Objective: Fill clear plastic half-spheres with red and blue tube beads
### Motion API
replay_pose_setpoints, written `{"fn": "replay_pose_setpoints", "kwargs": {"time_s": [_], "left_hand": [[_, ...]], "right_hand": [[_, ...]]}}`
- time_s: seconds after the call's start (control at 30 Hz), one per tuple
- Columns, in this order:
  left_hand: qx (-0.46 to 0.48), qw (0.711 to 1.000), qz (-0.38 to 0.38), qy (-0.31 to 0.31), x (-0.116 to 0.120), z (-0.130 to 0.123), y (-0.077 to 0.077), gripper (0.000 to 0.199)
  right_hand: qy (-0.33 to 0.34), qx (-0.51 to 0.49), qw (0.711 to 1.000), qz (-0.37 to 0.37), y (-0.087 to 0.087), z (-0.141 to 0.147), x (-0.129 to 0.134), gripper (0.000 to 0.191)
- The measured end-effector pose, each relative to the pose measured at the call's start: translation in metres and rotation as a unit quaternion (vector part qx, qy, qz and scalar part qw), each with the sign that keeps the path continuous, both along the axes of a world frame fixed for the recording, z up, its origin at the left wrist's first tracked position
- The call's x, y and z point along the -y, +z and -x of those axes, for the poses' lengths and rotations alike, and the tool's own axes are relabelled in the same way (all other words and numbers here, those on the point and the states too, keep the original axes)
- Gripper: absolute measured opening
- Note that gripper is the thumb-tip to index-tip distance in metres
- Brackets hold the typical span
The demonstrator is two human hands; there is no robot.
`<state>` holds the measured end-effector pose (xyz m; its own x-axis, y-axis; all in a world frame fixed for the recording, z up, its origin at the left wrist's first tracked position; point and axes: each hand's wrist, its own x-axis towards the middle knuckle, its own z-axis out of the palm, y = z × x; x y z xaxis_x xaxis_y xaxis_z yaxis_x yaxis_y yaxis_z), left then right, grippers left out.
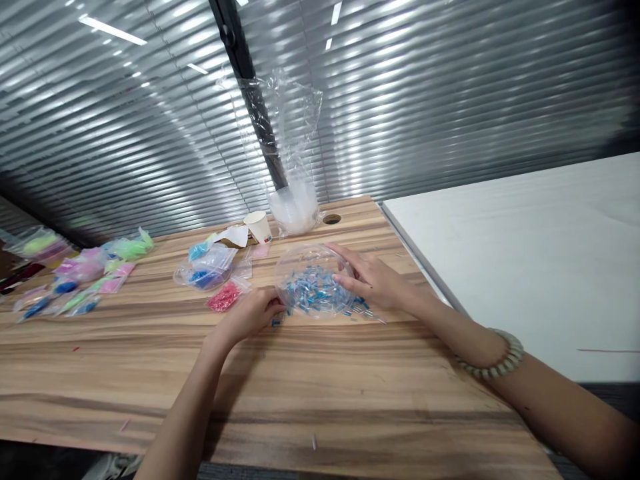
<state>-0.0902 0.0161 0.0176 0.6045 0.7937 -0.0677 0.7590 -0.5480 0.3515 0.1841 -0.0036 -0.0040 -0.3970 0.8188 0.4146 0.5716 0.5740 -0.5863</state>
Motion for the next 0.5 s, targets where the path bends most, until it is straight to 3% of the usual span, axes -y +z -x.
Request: {"fn": "replay_pose_setpoints", "kwargs": {"time_s": [0.5], "left_hand": [[0.098,0.993,-0.060,-0.018,0.0032,-0.0063,-0.0031,0.014]], "right_hand": [[-0.010,-0.030,0.999,-0.033,0.0003,-0.0010,0.0007,0.058]]}}
